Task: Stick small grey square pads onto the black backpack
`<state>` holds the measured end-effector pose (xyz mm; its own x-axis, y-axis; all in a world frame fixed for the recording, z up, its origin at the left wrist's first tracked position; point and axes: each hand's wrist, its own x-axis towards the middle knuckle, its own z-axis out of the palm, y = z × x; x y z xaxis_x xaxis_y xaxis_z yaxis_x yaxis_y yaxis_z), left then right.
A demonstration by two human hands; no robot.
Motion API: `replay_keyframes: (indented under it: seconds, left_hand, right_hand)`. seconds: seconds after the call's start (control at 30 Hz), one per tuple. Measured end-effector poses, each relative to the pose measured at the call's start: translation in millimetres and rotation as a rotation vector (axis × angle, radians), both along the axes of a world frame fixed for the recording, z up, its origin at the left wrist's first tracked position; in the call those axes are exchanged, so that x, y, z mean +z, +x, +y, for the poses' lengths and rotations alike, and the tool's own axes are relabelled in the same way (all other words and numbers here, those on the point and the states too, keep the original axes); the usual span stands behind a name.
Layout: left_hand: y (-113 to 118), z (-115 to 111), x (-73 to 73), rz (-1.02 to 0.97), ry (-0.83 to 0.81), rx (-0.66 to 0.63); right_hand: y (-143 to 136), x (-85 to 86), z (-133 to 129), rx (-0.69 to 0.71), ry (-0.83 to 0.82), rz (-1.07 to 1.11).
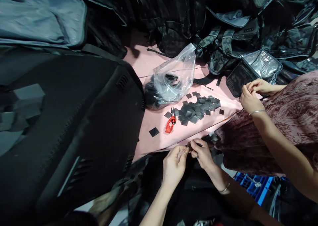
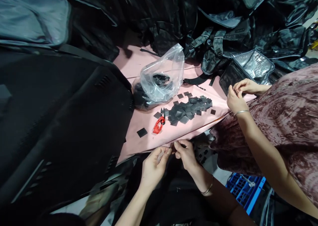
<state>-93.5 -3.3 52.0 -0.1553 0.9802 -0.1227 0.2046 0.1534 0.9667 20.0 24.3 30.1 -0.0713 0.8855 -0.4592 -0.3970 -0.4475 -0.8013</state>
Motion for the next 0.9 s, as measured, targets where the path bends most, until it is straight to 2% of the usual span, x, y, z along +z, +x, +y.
replay_keyframes:
  seconds: [0.17, 0.27, 0.33, 0.4, 0.47, 0.53, 0.63, 0.7, 0.77, 0.83, 0.9]
  left_hand:
    - [15, 21, 8.0, 0.108, 0.131, -0.077]
    - [24, 56, 5.2, 0.231, 0.207, -0.013]
    - [26, 90, -3.2, 0.344, 0.16, 0.063]
    - [24, 119, -14.2, 0.43, 0.01, 0.046]
    - [21, 130, -24.6, 0.438, -0.044, 0.022]
    - [19, 118, -32.2, 0.375, -0.041, -0.026]
    - [17, 70, -37.4, 0.077, -0.018, -0.197]
    - [15, 37, -37.7, -0.078, -0.029, -0.233]
    - [11, 14, -36.6, -0.081, -0.035, -0.149]
    - [4, 0, -34.5, -0.068, -0.027, -0.025]
    - [-3, -6, -31.5, -0.176, -0.047, 0.086]
  right_hand:
    - [24, 0.3, 15, -0.121, 0.045, 0.057]
    - [45, -7.7, 21, -0.211, 0.073, 0.028]
    - [56, -13.4, 21, -0.205, 0.073, 0.015]
    - [62, -17.5, 19, -0.132, 0.056, 0.036]
    - [63, -19.8, 14, -0.066, 0.054, 0.048]
    - [58, -21.0, 10, -0.059, 0.08, 0.001]
    - [46, -20.7, 5, -0.042, 0.14, -0.115]
    - [36, -18.2, 1, 0.051, 0.163, -0.15]
    - [28, -13.4, -3, 0.221, 0.178, -0.121]
    - [24, -7.4, -7, 0.379, 0.176, -0.06]
    - [23, -1.9, -8, 0.454, 0.146, 0.016]
